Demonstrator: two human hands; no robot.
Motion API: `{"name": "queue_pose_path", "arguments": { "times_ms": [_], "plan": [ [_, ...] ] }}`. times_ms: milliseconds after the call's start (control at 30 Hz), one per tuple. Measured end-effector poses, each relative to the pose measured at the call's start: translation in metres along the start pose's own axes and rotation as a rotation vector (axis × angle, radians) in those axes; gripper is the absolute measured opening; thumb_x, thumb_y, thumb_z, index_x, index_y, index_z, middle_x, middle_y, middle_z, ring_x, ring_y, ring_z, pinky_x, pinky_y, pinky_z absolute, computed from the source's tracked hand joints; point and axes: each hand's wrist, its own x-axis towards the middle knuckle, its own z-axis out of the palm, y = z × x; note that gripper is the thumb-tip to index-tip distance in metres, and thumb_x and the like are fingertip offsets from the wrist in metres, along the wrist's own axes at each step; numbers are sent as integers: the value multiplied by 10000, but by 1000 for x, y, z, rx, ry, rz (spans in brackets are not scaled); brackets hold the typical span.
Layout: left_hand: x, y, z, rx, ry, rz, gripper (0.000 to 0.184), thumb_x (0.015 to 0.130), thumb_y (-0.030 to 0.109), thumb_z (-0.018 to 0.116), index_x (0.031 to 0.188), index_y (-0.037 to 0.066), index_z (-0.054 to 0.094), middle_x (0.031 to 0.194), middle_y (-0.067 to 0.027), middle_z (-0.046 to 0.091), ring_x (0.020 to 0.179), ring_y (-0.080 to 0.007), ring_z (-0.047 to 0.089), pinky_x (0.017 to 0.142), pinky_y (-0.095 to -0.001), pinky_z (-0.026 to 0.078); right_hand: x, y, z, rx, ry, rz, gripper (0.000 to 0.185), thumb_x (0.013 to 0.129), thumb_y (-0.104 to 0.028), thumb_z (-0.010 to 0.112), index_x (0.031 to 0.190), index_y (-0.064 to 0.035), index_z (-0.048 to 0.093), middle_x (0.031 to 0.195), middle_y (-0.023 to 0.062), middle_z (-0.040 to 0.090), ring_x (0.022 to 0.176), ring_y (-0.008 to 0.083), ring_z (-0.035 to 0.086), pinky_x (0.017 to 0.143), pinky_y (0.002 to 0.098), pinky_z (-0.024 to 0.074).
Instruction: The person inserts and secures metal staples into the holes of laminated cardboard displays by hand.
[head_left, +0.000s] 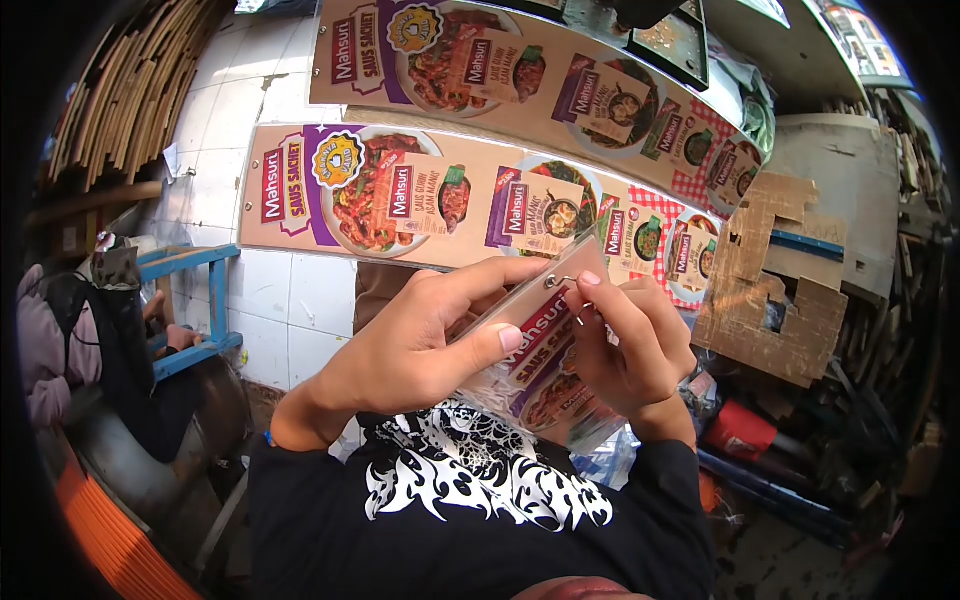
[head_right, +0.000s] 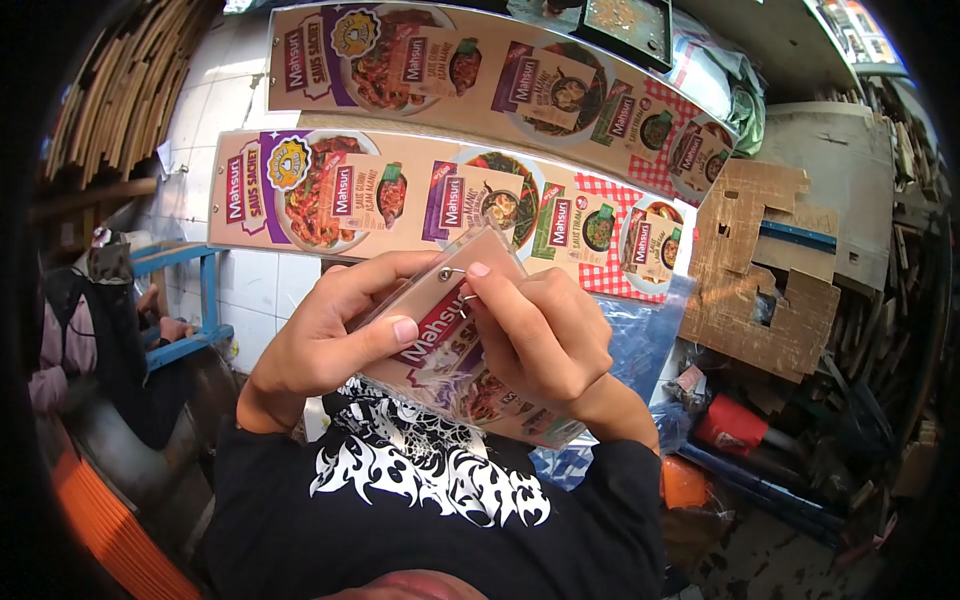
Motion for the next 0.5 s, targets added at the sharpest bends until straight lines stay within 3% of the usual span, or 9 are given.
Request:
{"name": "queue_pose_path", "arguments": {
  "times_ms": [167, 233, 467, 500],
  "plan": [
    [2, -2, 0, -24, 1, -10, 514, 913, 88, 533, 1387, -75, 416, 1266, -165, 577, 1196, -192, 540, 1034, -326, 400, 0, 0, -1, -11, -14, -21, 391, 714, 89, 762, 1090, 29, 673, 773, 69, 612, 562, 166, 556, 461, 278, 443],
    [3, -8, -1, 53, 15, 128, 463, 931, 55, 519, 1377, -53, 454, 1127, -144, 659, 1033, -144, 613, 905, -297, 485, 0, 0, 0, -16, -21, -30, 396, 711, 87, 765, 1092, 31, 671, 785, 70, 616, 572, 164, 559, 465, 276, 447],
    [0, -5, -1, 81, 28, 124, 471, 926, 51, 521, 1381, -50, 452, 1120, -139, 663, 1028, -139, 612, 905, -297, 483, 1, 2, 4, -20, -4, -55, 390, 713, 90, 764, 1087, 34, 665, 793, 70, 623, 572, 160, 560, 471, 276, 455],
    [-1, -2, 0, 42, 25, 62, 497, 912, 70, 530, 1382, -64, 440, 1184, -158, 629, 1105, -174, 587, 968, -315, 444, 0, 1, 4, -22, 6, -44, 374, 723, 89, 760, 1081, 34, 665, 781, 69, 625, 568, 160, 564, 472, 276, 457]
  ]
}}
